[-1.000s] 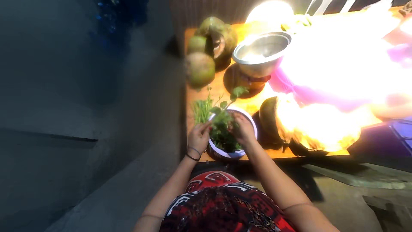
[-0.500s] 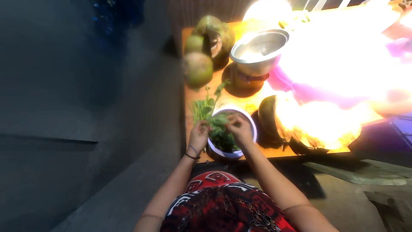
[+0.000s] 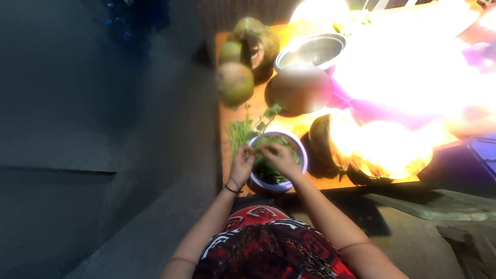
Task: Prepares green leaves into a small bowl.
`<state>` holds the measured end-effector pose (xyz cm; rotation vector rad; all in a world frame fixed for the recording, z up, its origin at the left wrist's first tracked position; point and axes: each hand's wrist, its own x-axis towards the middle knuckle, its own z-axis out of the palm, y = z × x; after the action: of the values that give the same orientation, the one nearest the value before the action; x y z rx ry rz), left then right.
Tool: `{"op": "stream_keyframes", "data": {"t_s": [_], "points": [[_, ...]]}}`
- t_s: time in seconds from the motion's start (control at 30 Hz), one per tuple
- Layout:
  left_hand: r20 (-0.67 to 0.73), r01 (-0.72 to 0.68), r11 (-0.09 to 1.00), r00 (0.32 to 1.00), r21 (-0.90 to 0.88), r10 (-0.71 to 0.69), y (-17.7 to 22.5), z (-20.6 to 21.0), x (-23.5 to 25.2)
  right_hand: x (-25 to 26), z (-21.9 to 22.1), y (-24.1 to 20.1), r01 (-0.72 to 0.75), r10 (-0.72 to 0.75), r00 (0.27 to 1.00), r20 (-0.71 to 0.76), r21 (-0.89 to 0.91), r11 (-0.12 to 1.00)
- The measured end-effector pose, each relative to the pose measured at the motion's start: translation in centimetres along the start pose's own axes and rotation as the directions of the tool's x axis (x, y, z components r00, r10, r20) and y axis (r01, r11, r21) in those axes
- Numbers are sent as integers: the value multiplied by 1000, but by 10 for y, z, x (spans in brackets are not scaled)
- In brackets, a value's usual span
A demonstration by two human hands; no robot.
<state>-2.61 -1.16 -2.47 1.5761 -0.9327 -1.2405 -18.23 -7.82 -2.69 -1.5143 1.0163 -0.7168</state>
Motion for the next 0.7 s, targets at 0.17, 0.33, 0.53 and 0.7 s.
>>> {"op": "stream_keyframes", "data": {"t_s": [0.17, 0.33, 0.53, 0.7], "points": [[-5, -60, 997, 998, 50, 60, -1, 3, 2, 1, -2, 5, 274, -274, 960, 62, -425, 863], [-11, -181, 975, 983, 132, 184, -2, 8, 3, 0, 4, 1, -3, -1, 999, -51, -75, 997], [-51, -397, 832, 892, 387, 449, -9, 6, 3, 13, -2, -6, -293, 527, 814, -244, 611, 736], [-68, -524, 691, 771, 497, 633, -17, 3, 7, -3, -10, -11, -388, 564, 823, 63, 787, 479]]}}
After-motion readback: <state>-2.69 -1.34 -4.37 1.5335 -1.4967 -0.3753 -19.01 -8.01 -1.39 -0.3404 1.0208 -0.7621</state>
